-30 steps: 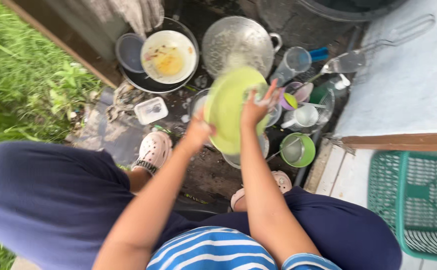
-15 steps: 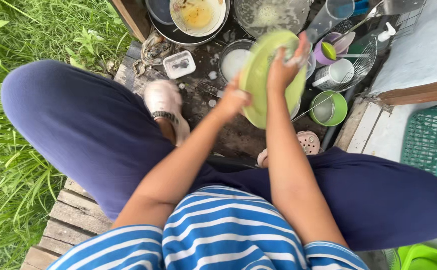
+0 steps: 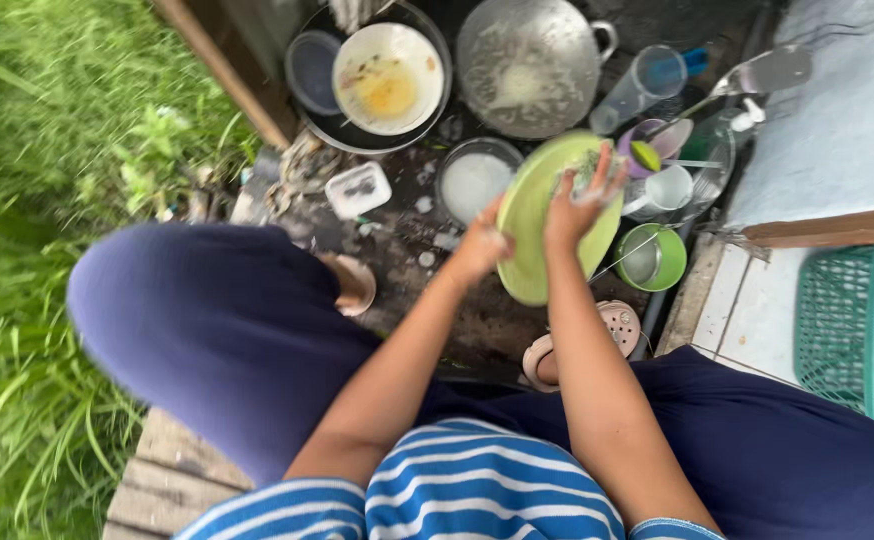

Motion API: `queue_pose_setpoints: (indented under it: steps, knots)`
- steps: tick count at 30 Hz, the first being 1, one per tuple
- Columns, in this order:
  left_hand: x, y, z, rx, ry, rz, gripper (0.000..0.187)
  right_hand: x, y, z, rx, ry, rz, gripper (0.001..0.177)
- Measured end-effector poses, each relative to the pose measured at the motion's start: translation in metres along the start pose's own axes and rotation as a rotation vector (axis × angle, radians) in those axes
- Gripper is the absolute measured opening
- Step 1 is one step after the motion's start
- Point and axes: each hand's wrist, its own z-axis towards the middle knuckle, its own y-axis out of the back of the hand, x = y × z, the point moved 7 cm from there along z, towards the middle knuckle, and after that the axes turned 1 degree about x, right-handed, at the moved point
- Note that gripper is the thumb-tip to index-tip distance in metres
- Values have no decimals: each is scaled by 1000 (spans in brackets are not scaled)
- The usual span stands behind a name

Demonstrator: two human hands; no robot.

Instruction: The person washes various dishes, including plates, bowls, a pan, and a wok, using a scrub pad and soapy water in a basin.

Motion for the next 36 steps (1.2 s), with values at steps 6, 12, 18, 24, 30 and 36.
queue_pose_setpoints:
  steps: [6, 12, 18, 24, 30, 36]
  knots:
    - [-19, 74, 24, -307, 145, -183, 70, 7, -79, -86, 761, -240, 403, 51]
    - [-76, 61, 35, -144, 272, 157, 73, -10, -69, -35, 361, -356, -212, 52]
    - [-94, 72, 38, -316, 416, -33, 60, 75, -87, -76, 1063, -228, 184, 86]
    - [-76, 66, 49, -149, 570, 187, 85, 63, -22, -43, 734, -255, -118, 47]
    - [-27, 94, 53, -319, 372, 253, 87, 17, 48, 12, 362, -494, 416, 42]
    - [-42, 77, 41, -482, 307, 25, 54, 40, 59, 2, -84, -14, -309, 22]
